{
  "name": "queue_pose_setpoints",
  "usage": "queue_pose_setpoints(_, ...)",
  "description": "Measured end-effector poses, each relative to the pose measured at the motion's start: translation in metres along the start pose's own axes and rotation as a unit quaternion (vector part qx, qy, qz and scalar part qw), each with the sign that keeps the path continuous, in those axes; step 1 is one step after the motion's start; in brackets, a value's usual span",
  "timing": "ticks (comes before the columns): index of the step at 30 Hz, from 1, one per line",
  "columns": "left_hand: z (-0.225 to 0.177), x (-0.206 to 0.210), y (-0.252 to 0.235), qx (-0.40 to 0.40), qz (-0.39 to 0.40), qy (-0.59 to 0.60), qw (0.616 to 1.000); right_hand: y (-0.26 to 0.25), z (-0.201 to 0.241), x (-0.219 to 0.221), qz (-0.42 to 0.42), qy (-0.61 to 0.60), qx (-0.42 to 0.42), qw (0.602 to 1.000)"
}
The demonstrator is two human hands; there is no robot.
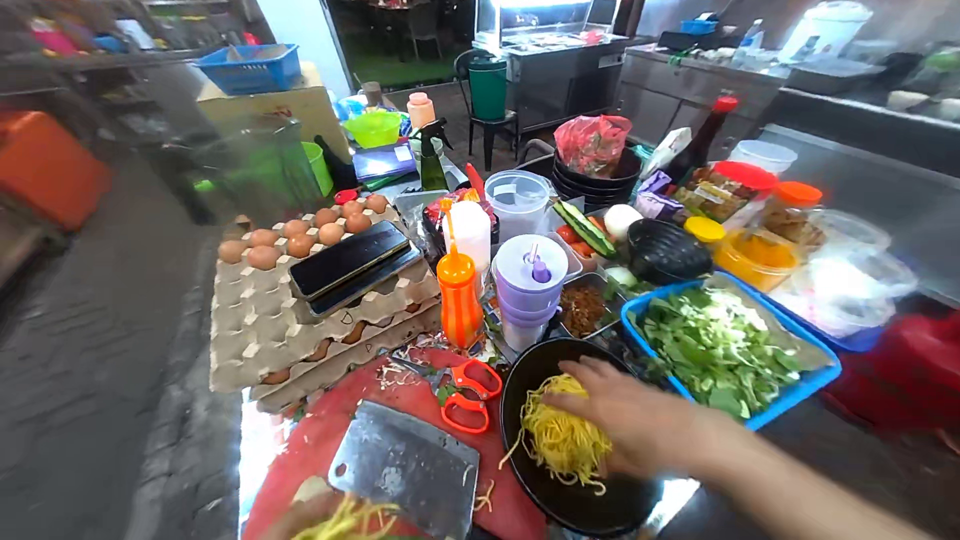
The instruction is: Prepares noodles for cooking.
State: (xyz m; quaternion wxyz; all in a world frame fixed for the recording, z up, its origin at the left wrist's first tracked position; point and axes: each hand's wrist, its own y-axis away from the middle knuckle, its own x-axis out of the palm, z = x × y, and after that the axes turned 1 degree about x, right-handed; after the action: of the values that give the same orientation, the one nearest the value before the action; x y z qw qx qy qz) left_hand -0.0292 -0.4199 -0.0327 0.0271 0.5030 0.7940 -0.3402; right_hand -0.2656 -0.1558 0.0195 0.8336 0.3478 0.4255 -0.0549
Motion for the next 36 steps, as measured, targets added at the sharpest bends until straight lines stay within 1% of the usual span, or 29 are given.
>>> queue_pose_setpoints(2,-0.009,0.002,-0.021,0.014,-0.023,-0.006,1.000,-0.022,-0.012,0.033,0.051,-0.013,0.032,0.998)
queue_pose_setpoints(3,-0.012,0.003,-0.031,0.023,-0.032,-0.014,0.999,-0.031,-0.019,0.048,0.053,-0.018,0.030,0.998)
queue_pose_setpoints(6,-0.010,0.015,-0.059,0.036,-0.088,-0.082,0.992,-0.044,-0.028,0.068,0.008,-0.005,0.021,1.000)
queue_pose_setpoints(9,0.014,0.032,-0.085,0.039,-0.148,-0.157,0.976,-0.054,-0.032,0.075,-0.047,0.021,-0.004,0.999)
queue_pose_setpoints(10,0.022,0.040,-0.091,0.019,-0.155,-0.178,0.971,-0.057,-0.035,0.076,-0.059,0.026,-0.014,0.998)
queue_pose_setpoints(11,0.030,0.047,-0.094,-0.019,-0.151,-0.199,0.968,-0.059,-0.037,0.076,-0.064,0.027,-0.021,0.997)
queue_pose_setpoints(13,0.049,0.061,-0.097,-0.099,-0.122,-0.213,0.964,-0.063,-0.039,0.070,-0.054,0.021,-0.022,0.998)
queue_pose_setpoints(15,0.067,0.071,-0.096,-0.160,-0.096,-0.201,0.962,-0.067,-0.048,0.061,-0.050,-0.018,-0.014,0.998)
queue_pose_setpoints(16,0.072,0.074,-0.095,-0.175,-0.098,-0.192,0.961,-0.067,-0.053,0.054,-0.055,-0.053,-0.008,0.997)
queue_pose_setpoints(19,0.081,0.073,-0.093,-0.175,-0.117,-0.138,0.968,-0.050,-0.055,0.038,-0.129,-0.123,0.023,0.984)
queue_pose_setpoints(20,0.080,0.072,-0.093,-0.183,-0.115,-0.107,0.970,-0.042,-0.051,0.037,-0.150,-0.130,0.036,0.980)
queue_pose_setpoints(21,0.079,0.069,-0.092,-0.192,-0.114,-0.067,0.972,-0.036,-0.047,0.037,-0.152,-0.125,0.039,0.980)
queue_pose_setpoints(22,0.080,0.063,-0.090,-0.190,-0.118,-0.023,0.974,-0.031,-0.043,0.036,-0.121,-0.113,0.032,0.986)
queue_pose_setpoints(23,0.084,0.058,-0.085,-0.171,-0.125,0.027,0.977,-0.027,-0.040,0.032,-0.065,-0.099,0.025,0.993)
queue_pose_setpoints(24,0.090,0.054,-0.081,-0.137,-0.129,0.081,0.979,-0.023,-0.035,0.025,-0.003,-0.082,0.029,0.996)
queue_pose_setpoints(25,0.097,0.051,-0.077,-0.102,-0.130,0.138,0.976,-0.019,-0.028,0.016,0.018,-0.067,0.026,0.997)
queue_pose_setpoints(26,0.104,0.050,-0.075,-0.075,-0.129,0.192,0.970,-0.015,-0.019,0.006,-0.008,-0.049,0.013,0.999)
queue_pose_setpoints(28,0.111,0.049,-0.071,-0.057,-0.127,0.260,0.955,-0.017,0.006,-0.007,-0.138,-0.017,-0.033,0.990)
queue_pose_setpoints(29,0.112,0.049,-0.071,-0.051,-0.125,0.275,0.952,-0.027,0.019,-0.007,-0.226,-0.010,-0.079,0.971)
queue_pose_setpoints(30,0.113,0.050,-0.071,-0.042,-0.125,0.285,0.950,-0.044,0.031,-0.002,-0.310,-0.006,-0.137,0.941)
queue_pose_setpoints(31,0.112,0.052,-0.071,-0.032,-0.123,0.291,0.948,-0.064,0.044,0.003,-0.362,-0.017,-0.193,0.912)
queue_pose_setpoints(33,0.106,0.054,-0.072,-0.028,-0.119,0.309,0.943,-0.101,0.073,0.014,-0.393,-0.053,-0.266,0.879)
queue_pose_setpoints(34,0.103,0.055,-0.071,-0.031,-0.117,0.322,0.939,-0.117,0.086,0.019,-0.391,-0.065,-0.275,0.876)
queue_pose_setpoints(35,0.100,0.056,-0.070,-0.037,-0.118,0.339,0.933,-0.128,0.098,0.023,-0.369,-0.075,-0.269,0.887)
queue_pose_setpoints(36,0.098,0.056,-0.068,-0.036,-0.115,0.346,0.930,-0.135,0.108,0.024,-0.328,-0.083,-0.251,0.907)
